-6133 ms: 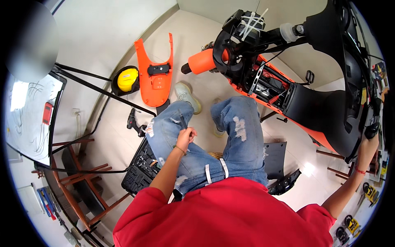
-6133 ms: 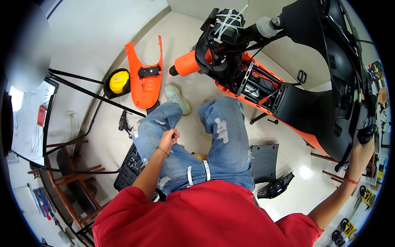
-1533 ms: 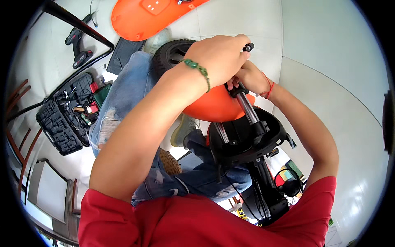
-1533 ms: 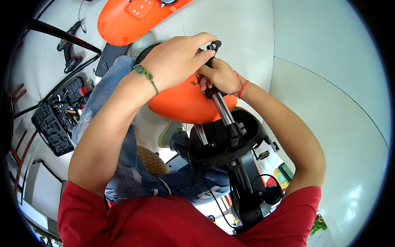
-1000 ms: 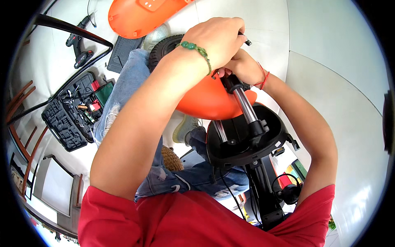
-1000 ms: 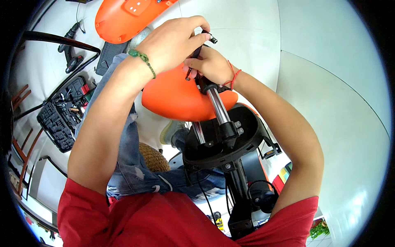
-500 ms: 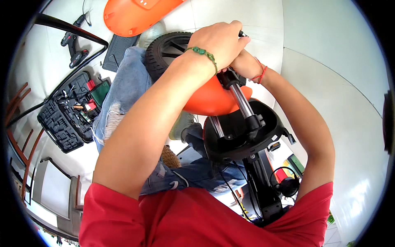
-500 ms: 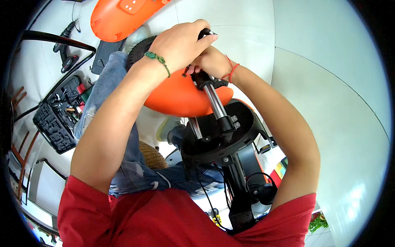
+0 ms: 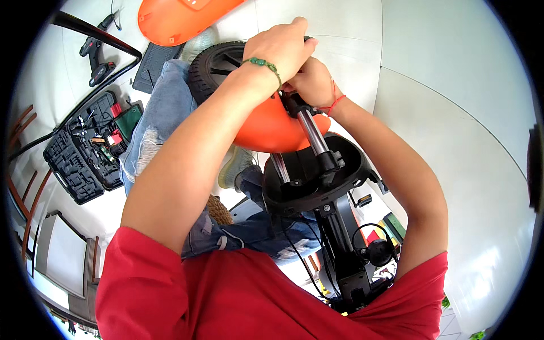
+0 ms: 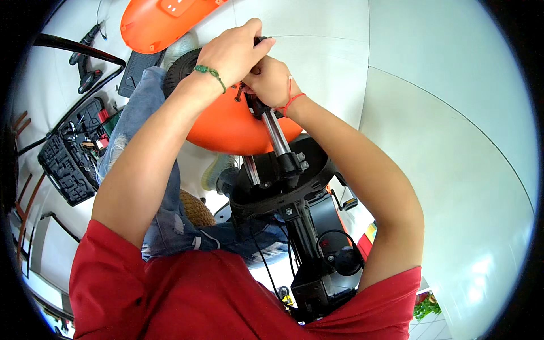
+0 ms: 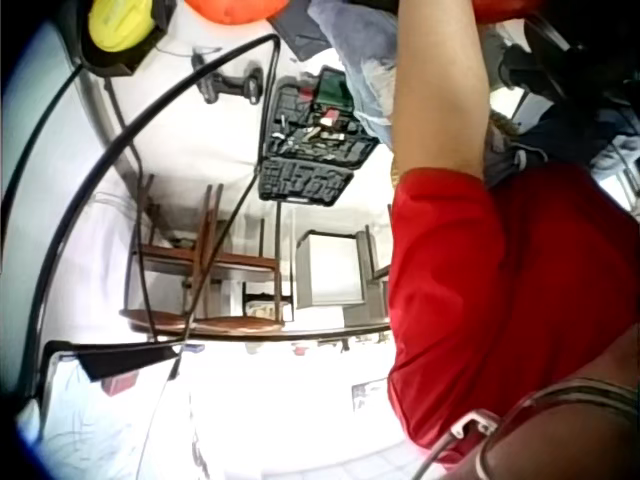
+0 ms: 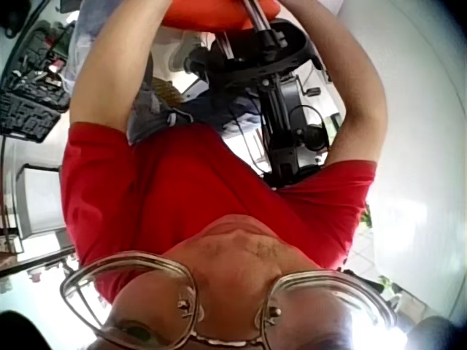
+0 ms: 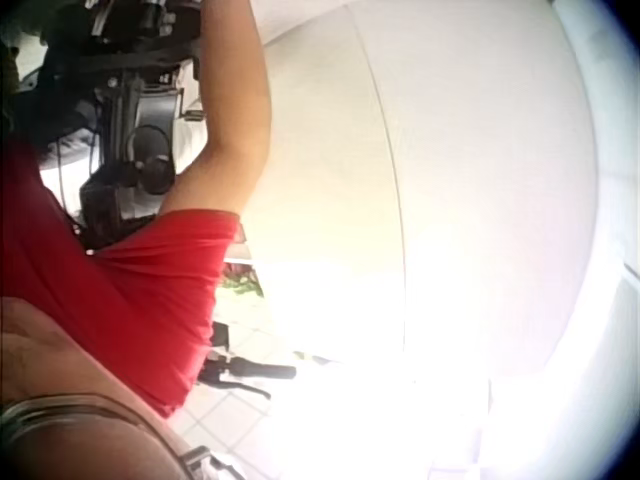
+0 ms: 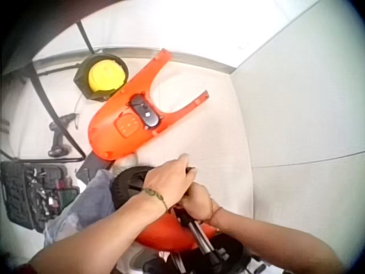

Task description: The person unscrews the front fender of an electric scooter using a hand tool, detaches the fender, and places it aside. Afterward, the person moves the scooter and opens its seat compartment by hand.

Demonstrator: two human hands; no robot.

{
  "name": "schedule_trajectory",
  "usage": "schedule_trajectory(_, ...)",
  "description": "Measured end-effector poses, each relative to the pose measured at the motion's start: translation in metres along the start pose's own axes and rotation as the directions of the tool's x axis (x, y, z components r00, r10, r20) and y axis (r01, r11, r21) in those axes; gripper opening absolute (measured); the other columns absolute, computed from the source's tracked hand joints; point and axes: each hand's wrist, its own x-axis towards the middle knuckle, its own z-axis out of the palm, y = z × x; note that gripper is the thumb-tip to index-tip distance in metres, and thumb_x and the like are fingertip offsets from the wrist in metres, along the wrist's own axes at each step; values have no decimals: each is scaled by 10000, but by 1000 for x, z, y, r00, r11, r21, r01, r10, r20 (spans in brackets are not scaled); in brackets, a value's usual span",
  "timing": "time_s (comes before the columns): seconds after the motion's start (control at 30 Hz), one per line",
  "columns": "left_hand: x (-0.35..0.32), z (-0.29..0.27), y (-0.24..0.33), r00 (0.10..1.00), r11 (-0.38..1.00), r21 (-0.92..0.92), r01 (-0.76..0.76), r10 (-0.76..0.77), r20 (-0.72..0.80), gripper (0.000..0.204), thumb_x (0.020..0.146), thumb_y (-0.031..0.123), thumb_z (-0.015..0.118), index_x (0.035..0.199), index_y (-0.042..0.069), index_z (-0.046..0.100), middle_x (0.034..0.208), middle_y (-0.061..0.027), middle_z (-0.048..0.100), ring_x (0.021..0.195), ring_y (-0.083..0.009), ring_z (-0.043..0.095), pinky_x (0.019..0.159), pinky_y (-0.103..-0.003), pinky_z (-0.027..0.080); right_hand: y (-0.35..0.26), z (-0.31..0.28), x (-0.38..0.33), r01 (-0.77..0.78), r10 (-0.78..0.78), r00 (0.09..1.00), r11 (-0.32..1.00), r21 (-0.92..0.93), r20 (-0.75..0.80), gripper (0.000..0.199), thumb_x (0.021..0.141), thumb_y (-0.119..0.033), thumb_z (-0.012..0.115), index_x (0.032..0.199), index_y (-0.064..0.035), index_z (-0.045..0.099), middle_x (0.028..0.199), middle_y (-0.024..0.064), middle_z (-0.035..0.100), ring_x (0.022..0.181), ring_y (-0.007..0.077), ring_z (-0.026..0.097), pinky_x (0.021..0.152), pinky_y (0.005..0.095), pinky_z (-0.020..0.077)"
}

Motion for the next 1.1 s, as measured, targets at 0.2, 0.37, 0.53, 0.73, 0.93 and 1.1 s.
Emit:
schedule_trajectory(0.2,10,13,-20,995,971,-236,-30,52,86,444,901,435,490,1145,73,568,838,-100,638,761,-223,613,669,-373,476,3,-3,3,137,-143,990,977,-164,-23,232,856,-175,597,909,51,595,740,93,651,613,138,605,579,279,493)
schedule_trajectory(0.37,10,-4,-30,897,749,-617,240,72,436,439,940,451,441,1217,136,568,656,44,357,556,-38,312,484,-199,242,11,-7,11,45,-54,992,996,75,117,192,921,-141,543,990,31,593,883,85,648,777,119,622,688,228,509)
schedule_trajectory(0.53,19,-6,-34,886,773,-609,178,143,441,379,955,425,439,1171,143,572,651,73,303,553,-27,256,487,-191,203,10,-10,14,171,-208,967,959,225,149,173,891,-128,550,936,30,601,821,78,657,702,121,607,651,255,514)
schedule_trajectory(0.73,31,-5,-44,855,743,-647,171,214,472,322,953,387,474,1099,120,576,658,91,310,552,-21,235,492,-190,198,11,-11,14,116,-175,966,951,285,191,172,862,-102,544,937,38,609,812,78,654,702,131,601,677,260,504)
schedule_trajectory(0.93,43,11,-46,850,708,-685,173,244,467,328,956,404,450,987,97,563,658,78,347,538,-8,274,476,-185,210,20,-10,15,164,-215,967,935,314,135,178,818,-149,573,856,11,641,760,72,651,676,146,601,659,282,490)
schedule_trajectory(1.1,51,17,-33,880,818,-561,125,170,443,430,951,457,351,756,100,491,665,54,394,549,-37,308,492,-204,233,20,-14,16,225,-262,957,942,251,127,176,811,-148,573,857,6,645,736,66,652,632,143,584,630,282,482)
